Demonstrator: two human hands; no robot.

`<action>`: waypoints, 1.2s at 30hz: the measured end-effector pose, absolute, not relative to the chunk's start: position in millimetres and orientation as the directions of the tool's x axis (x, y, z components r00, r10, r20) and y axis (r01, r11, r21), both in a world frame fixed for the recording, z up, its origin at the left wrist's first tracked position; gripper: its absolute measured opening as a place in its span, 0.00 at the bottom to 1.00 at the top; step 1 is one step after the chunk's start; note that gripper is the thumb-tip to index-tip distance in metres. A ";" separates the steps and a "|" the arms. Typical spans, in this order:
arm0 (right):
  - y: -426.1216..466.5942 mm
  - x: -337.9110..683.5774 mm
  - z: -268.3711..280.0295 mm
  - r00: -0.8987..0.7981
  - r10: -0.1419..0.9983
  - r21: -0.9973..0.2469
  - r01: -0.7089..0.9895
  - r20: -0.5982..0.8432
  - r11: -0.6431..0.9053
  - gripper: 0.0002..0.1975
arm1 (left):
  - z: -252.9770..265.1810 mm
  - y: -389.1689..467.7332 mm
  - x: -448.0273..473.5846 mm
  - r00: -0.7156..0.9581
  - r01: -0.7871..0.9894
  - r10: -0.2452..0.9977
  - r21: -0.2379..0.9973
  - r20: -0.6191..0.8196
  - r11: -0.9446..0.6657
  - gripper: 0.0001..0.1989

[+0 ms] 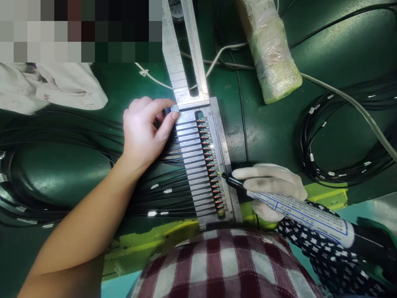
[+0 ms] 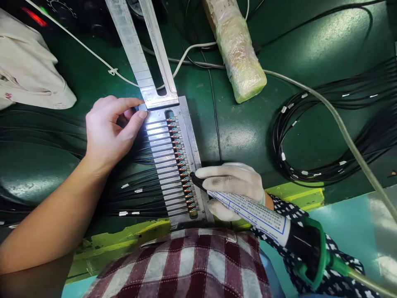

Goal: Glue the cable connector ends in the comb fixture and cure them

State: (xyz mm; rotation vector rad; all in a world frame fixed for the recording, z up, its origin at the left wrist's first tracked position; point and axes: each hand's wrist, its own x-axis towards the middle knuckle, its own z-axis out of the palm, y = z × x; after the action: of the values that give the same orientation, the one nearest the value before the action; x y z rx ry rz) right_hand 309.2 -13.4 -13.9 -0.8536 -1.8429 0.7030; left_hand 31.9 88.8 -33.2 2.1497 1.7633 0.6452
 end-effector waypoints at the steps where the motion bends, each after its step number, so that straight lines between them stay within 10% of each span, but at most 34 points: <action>1: -14.0 309.9 -14.2 -0.306 0.803 -0.768 0.256 0.511 0.587 0.10 | -33.0 88.8 32.0 0.152 0.847 0.976 0.488 0.157 -0.211 0.13; 36: -13.7 313.0 -14.4 -0.306 0.796 -0.775 0.219 0.522 0.592 0.15 | -35.3 89.5 30.1 0.143 0.861 0.981 0.472 0.133 -0.190 0.11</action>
State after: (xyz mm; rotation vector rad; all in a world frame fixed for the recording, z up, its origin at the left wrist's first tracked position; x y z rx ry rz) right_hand 313.0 -13.7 -14.4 -0.8239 -1.8298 0.7297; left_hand 30.1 89.5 -35.3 2.1411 1.7890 0.6035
